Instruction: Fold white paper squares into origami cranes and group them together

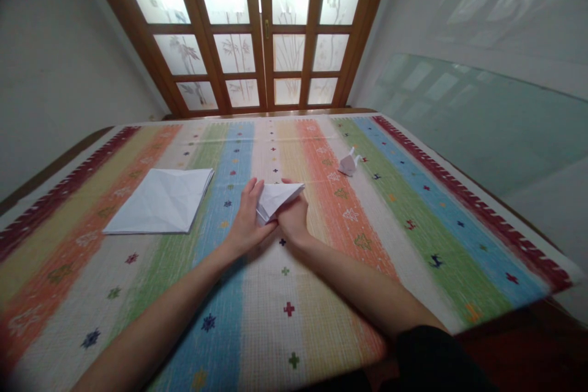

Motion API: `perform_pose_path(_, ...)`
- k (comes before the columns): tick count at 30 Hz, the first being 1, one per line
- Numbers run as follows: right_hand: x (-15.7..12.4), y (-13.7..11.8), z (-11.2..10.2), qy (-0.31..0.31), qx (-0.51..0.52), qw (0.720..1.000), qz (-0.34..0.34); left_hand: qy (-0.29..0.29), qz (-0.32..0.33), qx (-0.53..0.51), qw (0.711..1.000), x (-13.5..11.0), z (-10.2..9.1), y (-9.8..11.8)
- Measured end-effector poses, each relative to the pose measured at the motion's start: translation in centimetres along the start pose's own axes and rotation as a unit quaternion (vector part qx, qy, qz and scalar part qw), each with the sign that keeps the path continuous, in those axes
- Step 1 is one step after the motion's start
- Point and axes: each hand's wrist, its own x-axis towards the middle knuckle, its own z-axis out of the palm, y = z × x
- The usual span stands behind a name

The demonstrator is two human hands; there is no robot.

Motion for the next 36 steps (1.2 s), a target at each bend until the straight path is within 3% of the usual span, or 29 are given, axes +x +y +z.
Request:
perform_pose_path(5, 1.4, 0.0, -0.8, -0.036, -0.129, 0.99, -0.052, 0.011, -0.047, -0.027, 0.998, 0.6, -0.7, -1.4)
perform_pose_path(9, 2.8, 0.3, -1.7, -0.128, -0.21, 0.961, -0.122, 0.016, -0.095, -0.042, 0.994, 1.0, -1.2, -2.6)
perform_pose_path(15, 3.8, 1.0, -2.7, -0.232, -0.269, 0.92, -0.164, 0.001, -0.048, 0.06, 0.997, 0.9, -1.7, -4.0)
perform_pose_path(19, 4.4, 0.7, -3.9, -0.311, -0.317, 0.862, -0.243, -0.05, 0.006, 0.099, 0.994, 0.7, -2.2, -4.7)
perform_pose_path(24, 4.5, 1.2, -5.6, -0.381, -0.382, 0.784, -0.308, -0.168, 0.05, 0.105, 0.979, 0.5, -3.3, -5.7)
perform_pose_path(31, 2.7, 0.9, -7.4, -0.42, -0.449, 0.719, -0.325, -0.185, 0.072, 0.171, 0.965, 0.8, -4.1, -4.9)
perform_pose_path(36, 0.9, -0.1, -6.1, -0.341, -0.496, 0.75, -0.273, -0.214, 0.116, 0.233, 0.941, 1.6, -3.0, -3.3)
